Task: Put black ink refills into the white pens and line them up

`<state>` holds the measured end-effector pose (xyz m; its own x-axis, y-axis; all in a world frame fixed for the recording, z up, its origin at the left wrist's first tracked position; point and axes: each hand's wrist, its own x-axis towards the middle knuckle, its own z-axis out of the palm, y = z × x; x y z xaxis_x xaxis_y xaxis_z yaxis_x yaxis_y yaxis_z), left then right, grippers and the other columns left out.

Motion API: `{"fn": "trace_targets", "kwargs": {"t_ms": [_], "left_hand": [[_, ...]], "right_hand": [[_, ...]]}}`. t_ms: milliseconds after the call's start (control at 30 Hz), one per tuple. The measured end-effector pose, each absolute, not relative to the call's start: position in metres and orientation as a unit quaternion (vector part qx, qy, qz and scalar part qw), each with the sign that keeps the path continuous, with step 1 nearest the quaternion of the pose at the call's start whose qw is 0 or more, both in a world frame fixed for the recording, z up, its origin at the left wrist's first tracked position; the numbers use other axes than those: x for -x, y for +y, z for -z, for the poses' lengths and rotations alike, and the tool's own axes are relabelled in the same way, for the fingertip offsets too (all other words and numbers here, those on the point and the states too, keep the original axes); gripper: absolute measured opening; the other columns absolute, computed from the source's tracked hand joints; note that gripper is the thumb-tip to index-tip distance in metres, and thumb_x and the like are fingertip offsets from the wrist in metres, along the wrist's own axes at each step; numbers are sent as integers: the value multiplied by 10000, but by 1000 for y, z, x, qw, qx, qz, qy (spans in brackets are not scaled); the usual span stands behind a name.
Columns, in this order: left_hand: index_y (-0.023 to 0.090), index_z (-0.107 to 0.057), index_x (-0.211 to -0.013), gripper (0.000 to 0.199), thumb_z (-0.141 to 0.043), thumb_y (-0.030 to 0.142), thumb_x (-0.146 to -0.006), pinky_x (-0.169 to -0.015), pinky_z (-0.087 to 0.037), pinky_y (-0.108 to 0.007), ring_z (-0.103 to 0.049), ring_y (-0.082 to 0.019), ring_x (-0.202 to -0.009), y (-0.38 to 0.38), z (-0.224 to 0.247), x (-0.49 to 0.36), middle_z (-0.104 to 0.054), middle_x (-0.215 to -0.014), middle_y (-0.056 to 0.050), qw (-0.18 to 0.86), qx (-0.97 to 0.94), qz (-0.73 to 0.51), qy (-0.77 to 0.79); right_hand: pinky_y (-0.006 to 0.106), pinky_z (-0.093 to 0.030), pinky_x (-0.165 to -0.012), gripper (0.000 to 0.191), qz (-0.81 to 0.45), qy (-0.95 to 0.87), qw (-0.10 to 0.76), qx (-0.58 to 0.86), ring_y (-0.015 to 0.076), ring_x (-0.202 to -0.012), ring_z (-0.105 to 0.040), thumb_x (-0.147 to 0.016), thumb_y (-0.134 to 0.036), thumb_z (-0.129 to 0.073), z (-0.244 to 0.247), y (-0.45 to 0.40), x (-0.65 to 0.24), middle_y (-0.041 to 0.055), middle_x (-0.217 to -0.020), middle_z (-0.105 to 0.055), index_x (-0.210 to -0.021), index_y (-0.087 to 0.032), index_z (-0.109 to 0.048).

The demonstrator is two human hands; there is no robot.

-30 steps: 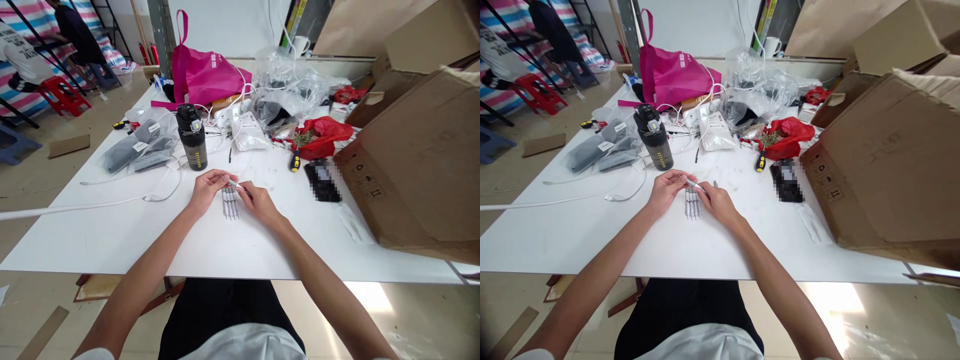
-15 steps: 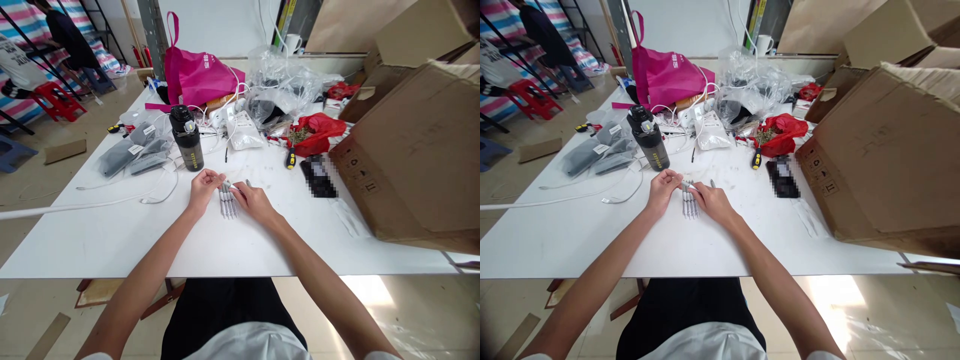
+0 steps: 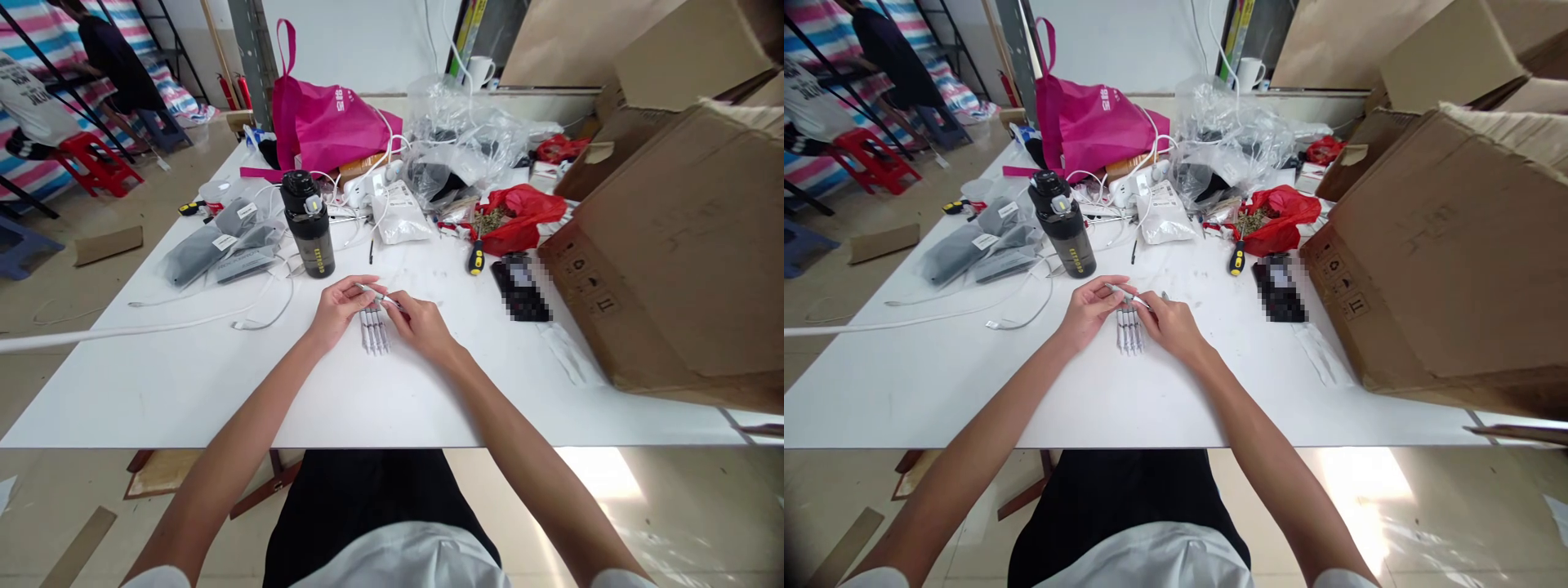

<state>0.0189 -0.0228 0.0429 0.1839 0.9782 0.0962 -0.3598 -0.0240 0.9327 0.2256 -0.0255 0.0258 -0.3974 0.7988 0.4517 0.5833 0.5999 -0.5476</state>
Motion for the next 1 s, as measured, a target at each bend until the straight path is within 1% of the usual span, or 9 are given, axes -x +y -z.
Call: {"fn": "trace_targets", "kwargs": {"t_ms": [67, 133, 233, 300, 400, 533, 700, 867, 1000], "left_hand": [[179, -826, -1039, 388, -982, 419, -778, -862, -587, -334, -739, -181, -866, -23, -43, -19, -797, -927, -67, 587, -467, -549, 369], [191, -825, -1058, 410, -993, 417, -760, -792, -565, -298, -691, -140, -766, -22, -43, -19, -759, -860, -26, 565, -461, -561, 393], [225, -804, -1222, 537, -998, 404, -755, -850, -581, -301, -736, -166, -931, -23, -43, -19, -797, -1106, -62, 597, -451, -557, 360], [214, -810, -1200, 489, -980, 400, -782, -910, -588, -324, -751, -196, -1038, -24, -43, -20, -804, -1211, -98, 619, -449, -550, 337], [182, -813, -1026, 360, -969, 411, -796, -860, -574, -303, -753, -180, -960, -22, -41, -21, -820, -1064, -88, 608, -436, -560, 355], [167, -739, -878, 413, -991, 469, -753, -769, -552, -287, -740, -168, -858, -19, -38, -22, -776, -873, -42, 594, -411, -579, 379], [165, -669, -849, 448, -975, 485, -781, -795, -567, -303, -760, -183, -921, -19, -37, -23, -821, -1011, -87, 586, -421, -577, 381], [174, -632, -837, 438, -933, 492, -844, -799, -581, -313, -777, -197, -936, -21, -37, -24, -840, -1036, -106, 581, -433, -576, 378], [173, -652, -854, 412, -930, 477, -856, -840, -587, -326, -784, -201, -954, -22, -37, -24, -845, -1048, -109, 578, -437, -579, 375]], "right_hand": [[298, -376, -607, 449, -150, -822, 353, 420, 168, -565, -546, -1163, -554, -399, -27, -25, -226, 27, -710, -687, -1126, -221, -698], [301, -367, -605, 453, -147, -824, 351, 420, 166, -566, -539, -1162, -551, -397, -28, -25, -226, 31, -717, -689, -1089, -221, -699], [303, -364, -609, 456, -146, -821, 355, 421, 162, -567, -532, -1163, -542, -391, -29, -25, -226, 27, -716, -676, -1080, -214, -696], [305, -363, -612, 450, -147, -819, 355, 427, 163, -576, -536, -1166, -532, -383, -31, -26, -227, 25, -719, -670, -1086, -213, -690], [318, -364, -629, 446, -148, -821, 346, 430, 174, -619, -569, -1181, -481, -325, -33, -26, -228, 40, -772, -692, -1085, -219, -673], [332, -424, -708, 344, -160, -825, 343, 419, 210, -785, -677, -1175, -430, -363, -32, -24, -228, 90, -992, -772, -1142, -226, -638], [333, -472, -723, 183, -207, -808, 330, 443, 234, -799, -716, -1119, -383, -499, -25, -21, -229, 80, -1016, -798, -1209, -233, -552], [345, -499, -767, 270, -171, -818, 341, 430, 243, -892, -720, -1153, -432, -450, -27, -20, -227, 97, -1089, -777, -1250, -235, -608], [359, -486, -778, 289, -152, -829, 343, 414, 253, -920, -704, -1165, -408, -405, -27, -17, -228, 124, -1098, -762, -1156, -221, -624]]}}
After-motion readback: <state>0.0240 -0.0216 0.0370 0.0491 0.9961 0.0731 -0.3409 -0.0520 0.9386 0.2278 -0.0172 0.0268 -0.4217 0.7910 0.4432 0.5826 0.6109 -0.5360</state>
